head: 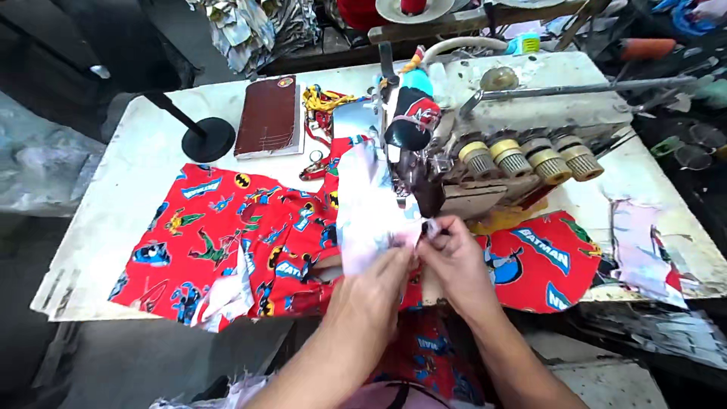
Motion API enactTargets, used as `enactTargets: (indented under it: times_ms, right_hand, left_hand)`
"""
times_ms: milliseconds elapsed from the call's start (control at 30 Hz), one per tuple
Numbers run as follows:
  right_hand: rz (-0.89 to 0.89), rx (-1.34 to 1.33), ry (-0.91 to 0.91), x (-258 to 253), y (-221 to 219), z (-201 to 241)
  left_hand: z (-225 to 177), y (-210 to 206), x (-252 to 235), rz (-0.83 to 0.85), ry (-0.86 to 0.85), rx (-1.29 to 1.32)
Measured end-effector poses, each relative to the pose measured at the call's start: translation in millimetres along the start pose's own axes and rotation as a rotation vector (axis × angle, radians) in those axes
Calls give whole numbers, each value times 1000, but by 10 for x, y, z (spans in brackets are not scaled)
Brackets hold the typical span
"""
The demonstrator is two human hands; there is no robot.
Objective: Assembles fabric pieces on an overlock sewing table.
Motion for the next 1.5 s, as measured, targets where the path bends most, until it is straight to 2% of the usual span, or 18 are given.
enactTargets:
  times_ms: [67, 100, 167, 233, 300, 367, 433, 500, 600, 667, 833, 1000, 1133, 1333, 1500]
  right_hand:
    - [10, 21, 10, 58, 12, 22]
    - [32, 36, -9, 91, 21, -4]
    - [107, 18, -116, 148, 63, -109]
    - [224, -84, -213, 249, 68, -159]
    - [302, -166, -247, 373, 16, -112]
    - [319, -220, -295, 471, -94, -132]
    - [311, -277, -304, 524, -296, -195]
    - [266, -345, -293, 562, -465, -224]
    - [214, -403, -306, 638, -478, -201]
    - [220, -424, -318, 716, -428, -208]
    - [178, -345, -325, 597, -232, -460]
    - [268, -421, -288, 646, -80, -445]
    - [297, -369, -166, 555, 95, -183]
    - [242, -297, -165, 272, 68, -133]
    - [193, -295, -152, 131, 39, -62]
  left_hand:
    - [-6, -42, 418, -9, 62, 300]
    - [47, -67, 653, -78, 83, 345]
    - [289, -135, 1118, -290, 158, 158]
    - [595, -142, 1510, -477, 328, 68]
    - [704, 179, 1685, -651, 417, 80]
    - [751, 754, 1647, -714, 299, -53]
    - [913, 1188, 1379, -636, 115, -195]
    - [972, 1249, 989, -461, -29, -237]
    - [823, 738, 418, -269, -265, -219]
    - [812, 418, 174, -196, -326, -190]
    - [704, 568, 23, -48, -347, 13]
    - [78, 539, -11, 36, -405, 180]
    - [-139, 367, -132, 58, -367, 69]
    - [28, 191, -172, -2, -275, -124]
    - [95, 157, -253, -68, -281, -194]
Point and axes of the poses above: each hand's wrist, its own x-axis away from the middle knuckle, its own y-axis out of the back of the hand, z = x × y, the point moved 3 cm from there along -x, towards the middle knuckle, and after that the axes turned 8 degrees about -y, right-handed, at the moved point
